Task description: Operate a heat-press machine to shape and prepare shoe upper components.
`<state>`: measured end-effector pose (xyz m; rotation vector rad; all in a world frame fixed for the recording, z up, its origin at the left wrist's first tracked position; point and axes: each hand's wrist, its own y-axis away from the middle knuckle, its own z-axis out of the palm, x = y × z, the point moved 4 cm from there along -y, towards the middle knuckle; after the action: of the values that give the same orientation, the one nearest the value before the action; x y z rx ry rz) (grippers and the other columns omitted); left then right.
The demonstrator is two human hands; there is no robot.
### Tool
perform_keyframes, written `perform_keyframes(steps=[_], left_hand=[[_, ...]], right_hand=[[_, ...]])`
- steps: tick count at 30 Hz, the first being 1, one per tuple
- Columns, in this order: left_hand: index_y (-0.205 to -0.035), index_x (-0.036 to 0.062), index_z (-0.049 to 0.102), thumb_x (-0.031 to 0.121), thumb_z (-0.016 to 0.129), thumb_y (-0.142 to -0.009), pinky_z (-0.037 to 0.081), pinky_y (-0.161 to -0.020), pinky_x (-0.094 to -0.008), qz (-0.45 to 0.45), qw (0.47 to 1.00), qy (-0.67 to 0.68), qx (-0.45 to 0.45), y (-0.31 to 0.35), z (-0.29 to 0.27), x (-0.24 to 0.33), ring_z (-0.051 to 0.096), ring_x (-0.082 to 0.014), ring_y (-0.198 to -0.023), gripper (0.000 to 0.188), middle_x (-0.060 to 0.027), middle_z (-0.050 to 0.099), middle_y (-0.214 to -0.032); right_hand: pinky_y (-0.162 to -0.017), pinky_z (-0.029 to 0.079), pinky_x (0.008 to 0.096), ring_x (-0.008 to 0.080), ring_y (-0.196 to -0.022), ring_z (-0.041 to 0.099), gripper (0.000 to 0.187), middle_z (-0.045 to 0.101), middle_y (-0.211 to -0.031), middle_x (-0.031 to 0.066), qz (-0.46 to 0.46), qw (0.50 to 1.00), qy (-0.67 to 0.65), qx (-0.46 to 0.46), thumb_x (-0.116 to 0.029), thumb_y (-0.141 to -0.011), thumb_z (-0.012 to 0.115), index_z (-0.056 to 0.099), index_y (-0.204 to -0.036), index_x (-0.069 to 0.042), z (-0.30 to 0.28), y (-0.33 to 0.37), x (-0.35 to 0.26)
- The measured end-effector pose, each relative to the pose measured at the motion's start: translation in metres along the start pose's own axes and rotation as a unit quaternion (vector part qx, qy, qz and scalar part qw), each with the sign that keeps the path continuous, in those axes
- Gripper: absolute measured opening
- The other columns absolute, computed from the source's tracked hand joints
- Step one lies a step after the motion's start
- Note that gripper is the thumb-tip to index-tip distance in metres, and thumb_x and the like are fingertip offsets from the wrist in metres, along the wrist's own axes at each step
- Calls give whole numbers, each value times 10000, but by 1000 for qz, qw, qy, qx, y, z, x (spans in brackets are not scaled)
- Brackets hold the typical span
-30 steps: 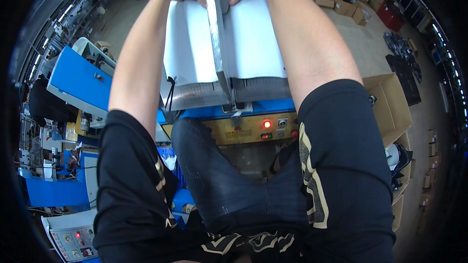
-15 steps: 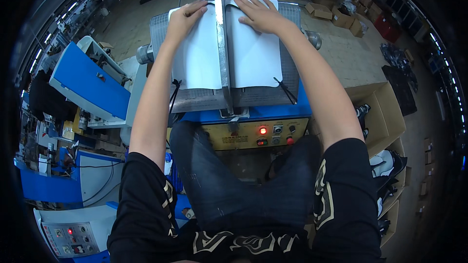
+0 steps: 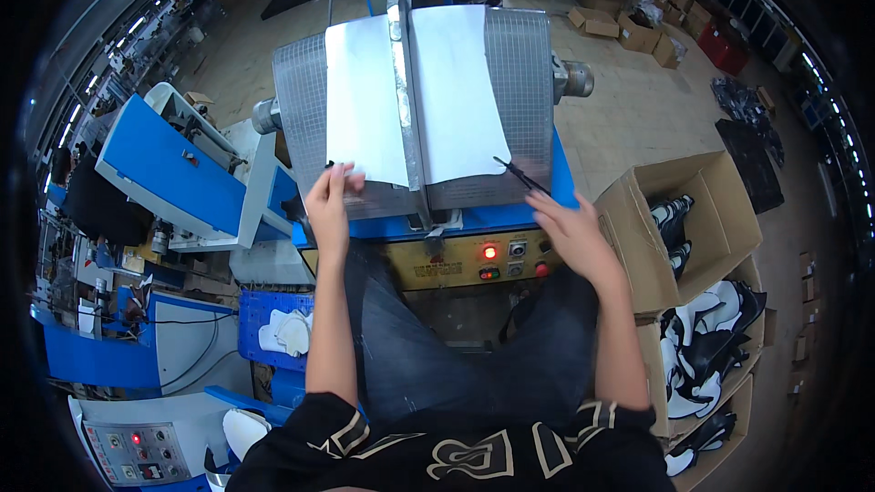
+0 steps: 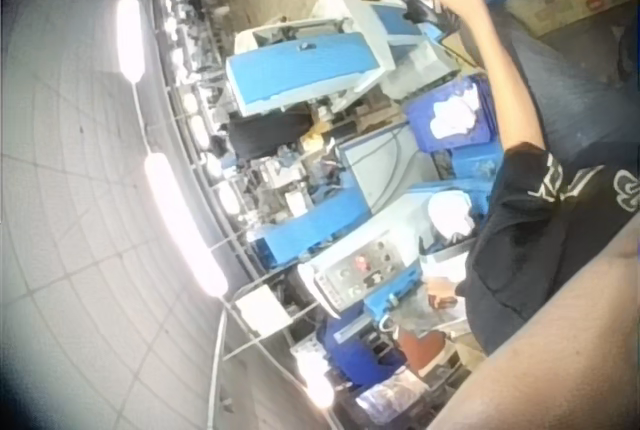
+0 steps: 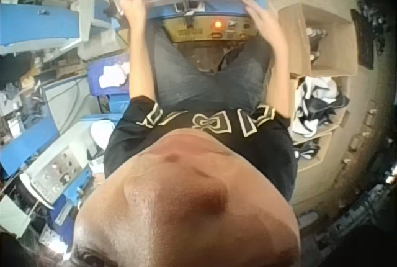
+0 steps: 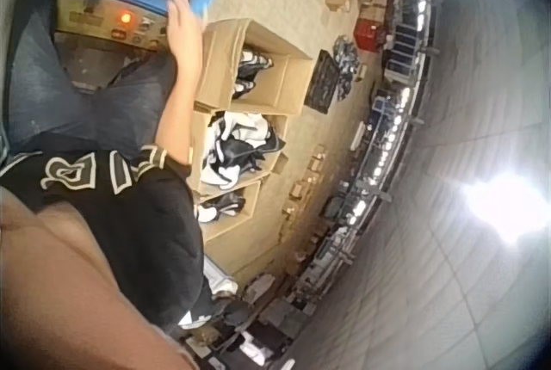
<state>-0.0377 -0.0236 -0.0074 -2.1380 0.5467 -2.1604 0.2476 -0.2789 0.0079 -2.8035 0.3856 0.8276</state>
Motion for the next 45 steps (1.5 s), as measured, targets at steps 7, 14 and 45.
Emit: perform_keyframes(steps=[7,14,45], left_hand=[[-942,17,641,268,491,-1057,495,-680,-275,-213,957,198,7,122,35,-23,597,-137,-652,314,-69,651,-726],[-1000,66,594,275,484,-1056,518,-734,-315,-369,799,427,-207,194,140,-23,633,-177,-754,242,-63,636,-800],[-1147,47,588,292,519,-1025,506,-769,-305,-400,807,323,-290,204,122,-41,618,-179,-827,282,-66,625,-989]], right_hand=[[-933,479,372,344,-1051,650,291,697,-1116,191,276,935,8,224,-190,-998,535,684,-1158,2,-45,140,72],[-958,413,381,321,-1016,606,205,696,-1007,151,197,882,208,374,-168,-989,561,710,-1035,-36,-72,157,76],[-717,417,380,273,-615,523,356,503,-544,98,154,752,265,583,-138,-877,684,591,-553,-21,-61,191,153]])
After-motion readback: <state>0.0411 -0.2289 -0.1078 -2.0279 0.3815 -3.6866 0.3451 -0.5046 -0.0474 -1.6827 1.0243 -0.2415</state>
